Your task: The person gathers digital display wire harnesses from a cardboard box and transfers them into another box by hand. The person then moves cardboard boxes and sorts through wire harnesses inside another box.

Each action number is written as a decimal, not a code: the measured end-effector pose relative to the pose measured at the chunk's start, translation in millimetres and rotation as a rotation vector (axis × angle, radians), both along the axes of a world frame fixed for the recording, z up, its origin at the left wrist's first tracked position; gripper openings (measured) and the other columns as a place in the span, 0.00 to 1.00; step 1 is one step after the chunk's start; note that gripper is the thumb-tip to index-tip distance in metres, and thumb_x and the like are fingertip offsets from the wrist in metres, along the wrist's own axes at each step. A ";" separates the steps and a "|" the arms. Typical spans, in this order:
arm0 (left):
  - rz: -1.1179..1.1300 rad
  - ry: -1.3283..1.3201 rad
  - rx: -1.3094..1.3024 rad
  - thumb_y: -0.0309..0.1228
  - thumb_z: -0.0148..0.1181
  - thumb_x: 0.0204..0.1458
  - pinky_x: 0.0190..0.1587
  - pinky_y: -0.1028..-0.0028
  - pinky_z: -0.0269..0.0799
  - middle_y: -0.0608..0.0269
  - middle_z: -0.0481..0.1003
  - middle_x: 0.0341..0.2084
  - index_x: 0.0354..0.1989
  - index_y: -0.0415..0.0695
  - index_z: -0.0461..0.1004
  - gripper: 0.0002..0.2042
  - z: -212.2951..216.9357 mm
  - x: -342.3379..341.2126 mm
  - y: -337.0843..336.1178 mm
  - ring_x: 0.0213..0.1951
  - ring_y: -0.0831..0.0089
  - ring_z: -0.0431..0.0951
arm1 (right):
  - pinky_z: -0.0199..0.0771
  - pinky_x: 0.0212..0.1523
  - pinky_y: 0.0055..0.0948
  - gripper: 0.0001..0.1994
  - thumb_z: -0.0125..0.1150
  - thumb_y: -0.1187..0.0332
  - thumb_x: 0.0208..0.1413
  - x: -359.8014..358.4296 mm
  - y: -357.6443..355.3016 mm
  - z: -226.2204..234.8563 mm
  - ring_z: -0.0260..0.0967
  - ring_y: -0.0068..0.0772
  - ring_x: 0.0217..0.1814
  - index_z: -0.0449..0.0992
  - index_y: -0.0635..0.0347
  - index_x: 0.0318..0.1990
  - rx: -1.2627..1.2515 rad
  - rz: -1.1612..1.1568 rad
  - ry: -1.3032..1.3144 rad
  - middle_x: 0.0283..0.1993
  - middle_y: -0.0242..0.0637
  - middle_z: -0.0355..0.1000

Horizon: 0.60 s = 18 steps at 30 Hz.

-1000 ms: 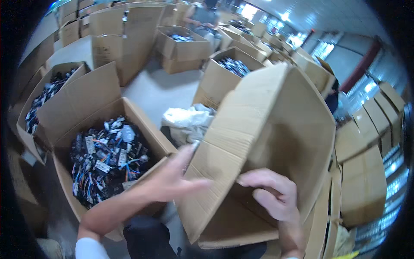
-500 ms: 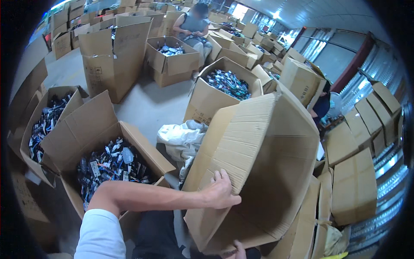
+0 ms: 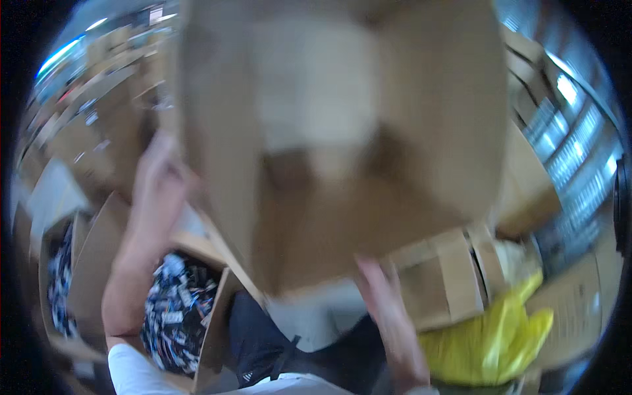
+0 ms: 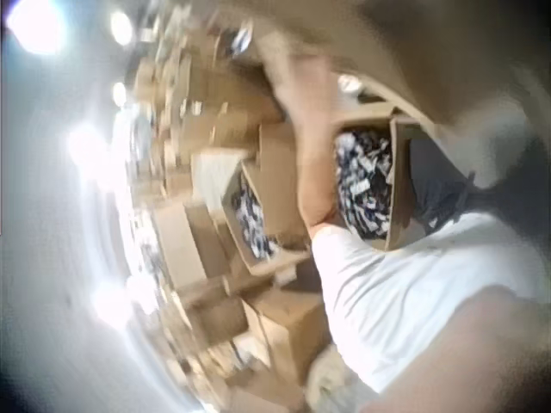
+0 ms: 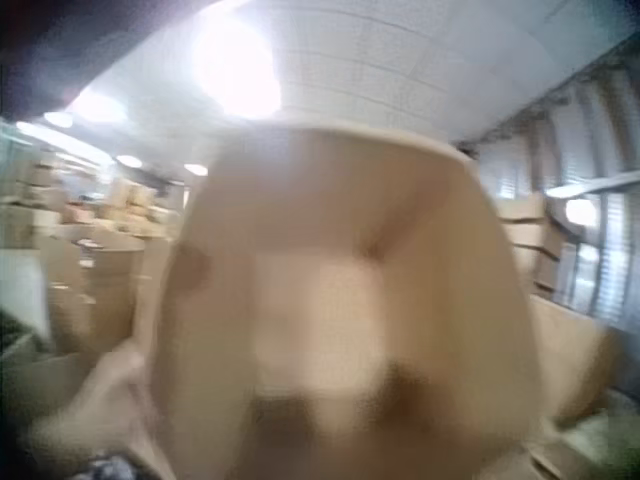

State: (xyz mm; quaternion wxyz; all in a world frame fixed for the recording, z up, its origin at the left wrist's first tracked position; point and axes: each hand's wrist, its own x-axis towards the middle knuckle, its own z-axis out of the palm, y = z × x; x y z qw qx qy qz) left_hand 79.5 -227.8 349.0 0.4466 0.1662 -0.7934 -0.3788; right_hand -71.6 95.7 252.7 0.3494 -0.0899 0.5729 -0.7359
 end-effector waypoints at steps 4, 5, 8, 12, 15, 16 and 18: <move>-0.050 0.281 0.204 0.40 0.55 0.55 0.36 0.65 0.71 0.66 0.71 0.29 0.37 0.44 0.71 0.11 38.8 -129.0 -149.3 0.37 0.73 0.73 | 0.69 0.60 0.35 0.30 0.58 0.52 0.62 -52.4 -64.9 24.3 0.72 0.45 0.59 0.65 0.71 0.61 0.111 -0.105 1.037 0.55 0.55 0.73; -0.124 0.222 0.278 0.40 0.55 0.55 0.37 0.65 0.73 0.65 0.72 0.30 0.38 0.44 0.72 0.12 43.8 -134.9 -207.6 0.36 0.71 0.74 | 0.66 0.65 0.41 0.34 0.61 0.51 0.61 -39.3 -59.2 41.6 0.62 0.48 0.68 0.62 0.65 0.66 0.157 0.138 0.922 0.68 0.53 0.62; -0.321 0.077 0.402 0.43 0.55 0.56 0.36 0.66 0.77 0.61 0.73 0.33 0.39 0.44 0.72 0.14 66.5 -212.5 -318.0 0.33 0.69 0.76 | 0.66 0.64 0.43 0.34 0.65 0.52 0.58 -44.6 4.3 0.9 0.62 0.51 0.69 0.64 0.62 0.66 0.231 0.018 1.420 0.68 0.52 0.61; -0.253 0.224 -0.215 0.52 0.54 0.59 0.33 0.65 0.80 0.55 0.74 0.34 0.44 0.44 0.72 0.21 87.9 -256.9 -387.8 0.30 0.66 0.79 | 0.67 0.63 0.41 0.24 0.63 0.59 0.58 -96.4 164.8 -49.1 0.66 0.48 0.64 0.71 0.59 0.60 0.612 -0.249 0.994 0.61 0.49 0.69; -0.280 0.072 0.051 0.56 0.51 0.60 0.32 0.61 0.80 0.53 0.75 0.31 0.45 0.43 0.71 0.25 71.9 -299.8 -380.0 0.29 0.63 0.79 | 0.77 0.43 0.45 0.15 0.63 0.59 0.56 -171.6 297.5 -114.4 0.76 0.51 0.41 0.78 0.61 0.43 0.975 -0.766 0.943 0.44 0.52 0.76; -0.384 -0.152 0.603 0.57 0.49 0.61 0.32 0.59 0.80 0.52 0.75 0.30 0.45 0.41 0.71 0.26 60.2 -328.2 -358.8 0.29 0.61 0.79 | 0.75 0.43 0.48 0.16 0.59 0.55 0.57 -188.3 373.5 -128.0 0.76 0.54 0.40 0.79 0.60 0.41 1.487 -0.816 0.817 0.42 0.54 0.77; -0.530 -0.011 0.685 0.57 0.40 0.64 0.34 0.57 0.78 0.55 0.74 0.27 0.43 0.39 0.71 0.29 52.7 -330.0 -324.0 0.29 0.60 0.77 | 0.73 0.45 0.53 0.21 0.52 0.49 0.59 -208.6 434.3 -139.5 0.74 0.62 0.43 0.79 0.59 0.39 1.634 -0.676 0.776 0.41 0.53 0.77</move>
